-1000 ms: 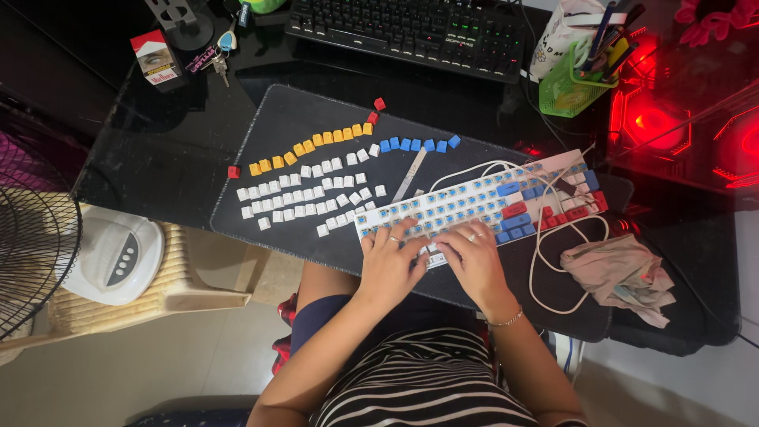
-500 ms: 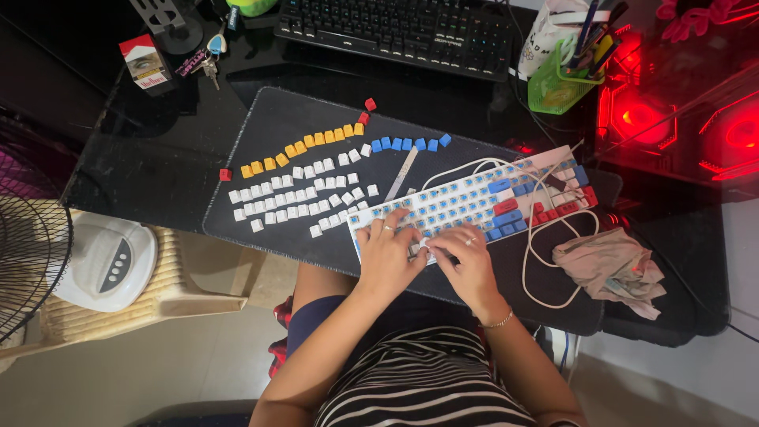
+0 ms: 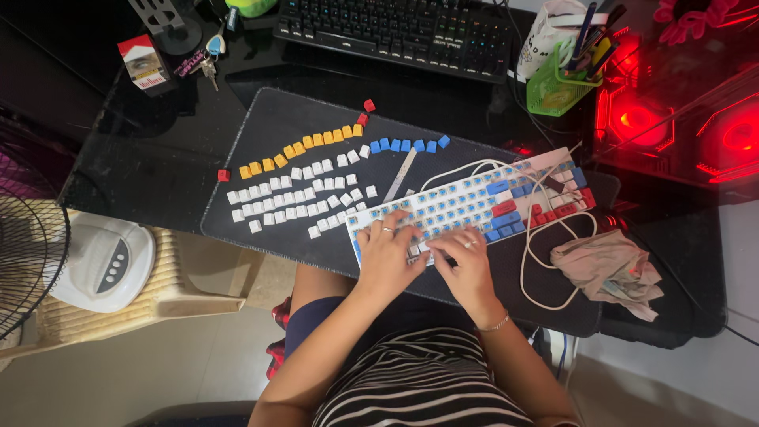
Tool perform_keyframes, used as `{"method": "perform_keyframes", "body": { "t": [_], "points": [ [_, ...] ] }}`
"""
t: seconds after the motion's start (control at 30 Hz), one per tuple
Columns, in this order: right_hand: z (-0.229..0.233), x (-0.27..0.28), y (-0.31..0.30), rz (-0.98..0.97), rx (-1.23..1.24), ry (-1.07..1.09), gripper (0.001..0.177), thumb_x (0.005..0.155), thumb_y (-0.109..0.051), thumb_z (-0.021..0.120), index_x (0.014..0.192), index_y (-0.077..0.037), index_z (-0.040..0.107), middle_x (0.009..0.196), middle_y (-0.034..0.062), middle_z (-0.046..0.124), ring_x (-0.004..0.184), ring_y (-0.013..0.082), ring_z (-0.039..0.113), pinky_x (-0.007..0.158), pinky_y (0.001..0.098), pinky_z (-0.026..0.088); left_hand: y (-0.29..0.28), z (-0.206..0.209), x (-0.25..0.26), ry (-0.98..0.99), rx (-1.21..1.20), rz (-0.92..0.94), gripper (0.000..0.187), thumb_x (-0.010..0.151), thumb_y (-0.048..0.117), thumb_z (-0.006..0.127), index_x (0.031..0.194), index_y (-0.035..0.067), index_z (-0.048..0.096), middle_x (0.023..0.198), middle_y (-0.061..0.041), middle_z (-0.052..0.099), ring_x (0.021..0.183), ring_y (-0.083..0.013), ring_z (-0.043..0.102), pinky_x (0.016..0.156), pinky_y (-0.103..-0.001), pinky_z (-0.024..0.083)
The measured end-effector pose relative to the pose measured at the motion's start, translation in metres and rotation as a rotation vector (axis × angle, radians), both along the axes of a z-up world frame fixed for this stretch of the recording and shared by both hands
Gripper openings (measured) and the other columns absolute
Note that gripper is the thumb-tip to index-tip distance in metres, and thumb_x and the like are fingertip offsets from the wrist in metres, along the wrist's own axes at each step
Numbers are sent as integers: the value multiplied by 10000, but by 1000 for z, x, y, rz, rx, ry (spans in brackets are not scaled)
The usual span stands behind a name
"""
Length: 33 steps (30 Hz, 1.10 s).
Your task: The person wipes a mechanical keyboard with a cloth, then installs white keycaps one by one onto the keyboard. The person picks up keycaps from a mat and presses them into place on the keyboard switches.
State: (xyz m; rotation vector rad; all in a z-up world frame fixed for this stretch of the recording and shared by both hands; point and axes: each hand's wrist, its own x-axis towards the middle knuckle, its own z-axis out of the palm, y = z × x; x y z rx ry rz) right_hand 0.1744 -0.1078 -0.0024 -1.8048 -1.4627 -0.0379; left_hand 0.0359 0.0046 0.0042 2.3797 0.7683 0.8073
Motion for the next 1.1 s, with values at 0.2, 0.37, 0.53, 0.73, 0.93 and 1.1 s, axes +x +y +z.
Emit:
{"method": "perform_keyframes", "body": {
  "t": [0.2, 0.37, 0.53, 0.73, 0.93, 1.1],
  "points": [
    [4, -2, 3, -1, 18, -146, 205, 768, -47, 793, 958, -112, 749, 945, 45, 665, 999, 261, 638, 1060, 477, 440, 0, 3, -17, -14, 153, -65, 260, 740, 219, 816, 994, 196, 766, 1415, -63, 542, 1117, -270, 530, 928, -490, 326],
    [21, -6, -2, 55, -83, -275, 282, 703, -49, 782, 981, -90, 748, 1039, 61, 671, 1081, 276, 619, 1053, 501, 439, 2, 0, -23, 8, 287, -141, 233, 794, 210, 786, 1025, 196, 766, 1486, -58, 538, 1158, -232, 550, 981, -464, 369],
    [32, -14, -9, 77, -168, -389, 447, 666, -72, 765, 1113, -58, 757, 1114, 90, 672, 1132, 302, 590, 1020, 501, 433, 4, 0, -19, 86, 392, -159, 199, 769, 222, 770, 964, 187, 759, 1483, -62, 552, 1130, -232, 563, 990, -485, 381],
    [29, -7, -3, 16, -116, -231, 352, 701, -27, 744, 1045, -100, 743, 1138, 106, 655, 1122, 335, 595, 1005, 475, 454, 10, 8, -40, -39, 201, -23, 342, 802, 250, 778, 1119, 138, 713, 1435, -71, 573, 1178, -273, 541, 965, -490, 341],
    [29, -21, 7, 57, -9, -103, 256, 756, -35, 746, 1007, -81, 732, 1121, 88, 650, 1070, 336, 603, 956, 457, 472, 55, 9, -103, 98, 135, 453, 317, 787, 227, 787, 1087, 164, 706, 1175, -28, 603, 1126, -284, 525, 953, -471, 338],
    [33, -27, 13, 106, 24, -110, 234, 758, -44, 758, 986, -92, 730, 1099, 78, 652, 1039, 322, 608, 940, 447, 472, 69, -2, -117, 149, 243, 442, 258, 779, 224, 803, 1029, 196, 743, 1137, -21, 586, 1080, -269, 510, 930, -459, 335]
  ]
}}
